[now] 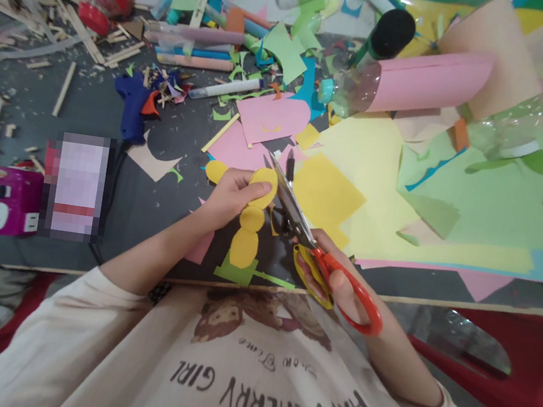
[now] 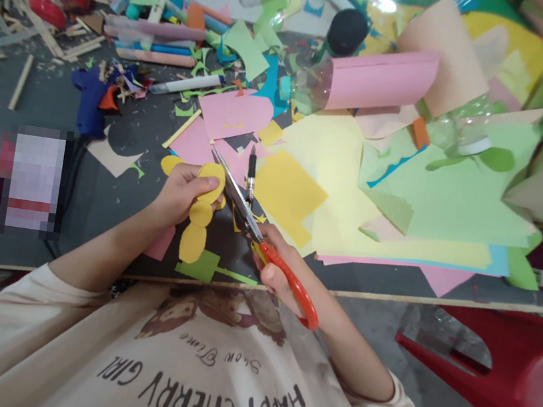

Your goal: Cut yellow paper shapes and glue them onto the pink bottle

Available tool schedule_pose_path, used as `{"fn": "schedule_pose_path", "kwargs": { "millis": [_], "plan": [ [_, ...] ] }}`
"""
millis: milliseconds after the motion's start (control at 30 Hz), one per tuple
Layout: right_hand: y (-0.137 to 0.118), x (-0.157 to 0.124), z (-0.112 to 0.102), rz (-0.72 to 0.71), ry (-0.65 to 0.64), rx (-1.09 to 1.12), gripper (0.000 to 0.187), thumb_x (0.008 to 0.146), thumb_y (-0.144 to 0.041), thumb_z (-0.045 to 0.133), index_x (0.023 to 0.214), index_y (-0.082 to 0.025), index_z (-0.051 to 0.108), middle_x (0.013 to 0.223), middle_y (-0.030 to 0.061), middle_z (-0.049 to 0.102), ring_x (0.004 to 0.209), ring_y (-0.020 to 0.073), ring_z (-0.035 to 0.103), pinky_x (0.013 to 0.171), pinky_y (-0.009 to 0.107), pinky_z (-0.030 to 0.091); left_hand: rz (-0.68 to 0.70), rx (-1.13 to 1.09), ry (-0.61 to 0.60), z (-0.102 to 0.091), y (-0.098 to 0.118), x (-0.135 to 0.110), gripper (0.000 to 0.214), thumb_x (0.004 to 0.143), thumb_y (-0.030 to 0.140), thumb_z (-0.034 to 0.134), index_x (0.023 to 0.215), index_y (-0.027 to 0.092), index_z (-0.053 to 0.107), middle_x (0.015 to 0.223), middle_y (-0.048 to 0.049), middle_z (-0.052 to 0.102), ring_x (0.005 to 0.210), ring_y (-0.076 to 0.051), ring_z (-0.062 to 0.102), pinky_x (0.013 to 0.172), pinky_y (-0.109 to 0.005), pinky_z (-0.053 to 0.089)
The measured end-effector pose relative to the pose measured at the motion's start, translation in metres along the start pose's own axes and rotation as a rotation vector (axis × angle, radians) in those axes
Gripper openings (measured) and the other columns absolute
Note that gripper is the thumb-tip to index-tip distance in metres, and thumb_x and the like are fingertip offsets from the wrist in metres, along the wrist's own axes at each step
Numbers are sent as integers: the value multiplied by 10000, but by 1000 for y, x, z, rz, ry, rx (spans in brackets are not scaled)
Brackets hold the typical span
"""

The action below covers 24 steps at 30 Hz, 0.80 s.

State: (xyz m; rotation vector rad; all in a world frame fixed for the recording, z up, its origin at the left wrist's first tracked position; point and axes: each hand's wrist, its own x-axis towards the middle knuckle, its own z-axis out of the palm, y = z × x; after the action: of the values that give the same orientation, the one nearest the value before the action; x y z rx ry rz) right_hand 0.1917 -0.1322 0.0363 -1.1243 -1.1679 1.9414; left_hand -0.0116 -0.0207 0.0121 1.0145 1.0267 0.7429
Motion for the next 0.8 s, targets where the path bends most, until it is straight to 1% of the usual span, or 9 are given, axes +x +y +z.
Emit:
{"fn": "schedule_pose_path", "kwargs": {
  "millis": [200,367,433,533,600,667,733,800],
  "plan": [
    [0,0,0,11,32,-16,618,765,-820,521,995,-247,513,721,-38,434,507,88,318,407,240,252,-5,27,18,0,1,0,308,665,409,681,505,186,544,458,23,531,403,-81,452,381,-213,337],
    [2,1,2,38,51,49,633,745,-802,575,1045,-246,535,709,-50,418,474,69,300,367,221,222,-16,34,17,0,2,0,310,658,415,674,498,189,536,456,19,527,398,-83,451,379,-216,332],
    [4,1,3,38,71,51,618,761,-777,587,1073,-247,531,703,-58,412,452,58,287,353,216,218,-10,30,18,0,2,-1,313,653,424,684,505,188,542,461,17,532,402,-85,450,387,-219,342],
    [5,0,2,0,109,18,558,822,-716,578,1112,-245,509,709,-63,420,421,45,288,346,210,232,4,33,34,1,0,1,330,675,447,689,523,186,556,461,18,511,408,-81,430,403,-221,349],
    [1,-1,-1,-15,162,-38,502,860,-666,573,1125,-245,498,713,-62,433,414,47,318,351,210,252,31,25,88,2,-2,4,348,685,463,687,529,187,544,478,20,496,417,-76,417,408,-221,345],
    [-6,-3,-8,8,252,-151,434,885,-602,582,1118,-246,496,693,-63,440,421,62,350,365,214,283,93,11,180,2,-3,7,330,685,463,689,563,189,550,520,21,507,451,-79,441,427,-221,363],
    [-14,-4,-19,48,377,-319,376,889,-546,602,1098,-247,510,672,-62,446,450,84,383,401,229,339,174,8,261,0,-4,9,271,696,429,686,623,190,581,567,23,531,503,-88,479,467,-220,392],
    [-20,-3,-35,49,520,-539,381,853,-530,639,1088,-247,537,700,-39,499,519,120,460,470,261,414,239,24,294,-1,-4,11,203,715,382,676,678,193,609,611,24,553,541,-89,495,503,-216,407]
  ]
}}
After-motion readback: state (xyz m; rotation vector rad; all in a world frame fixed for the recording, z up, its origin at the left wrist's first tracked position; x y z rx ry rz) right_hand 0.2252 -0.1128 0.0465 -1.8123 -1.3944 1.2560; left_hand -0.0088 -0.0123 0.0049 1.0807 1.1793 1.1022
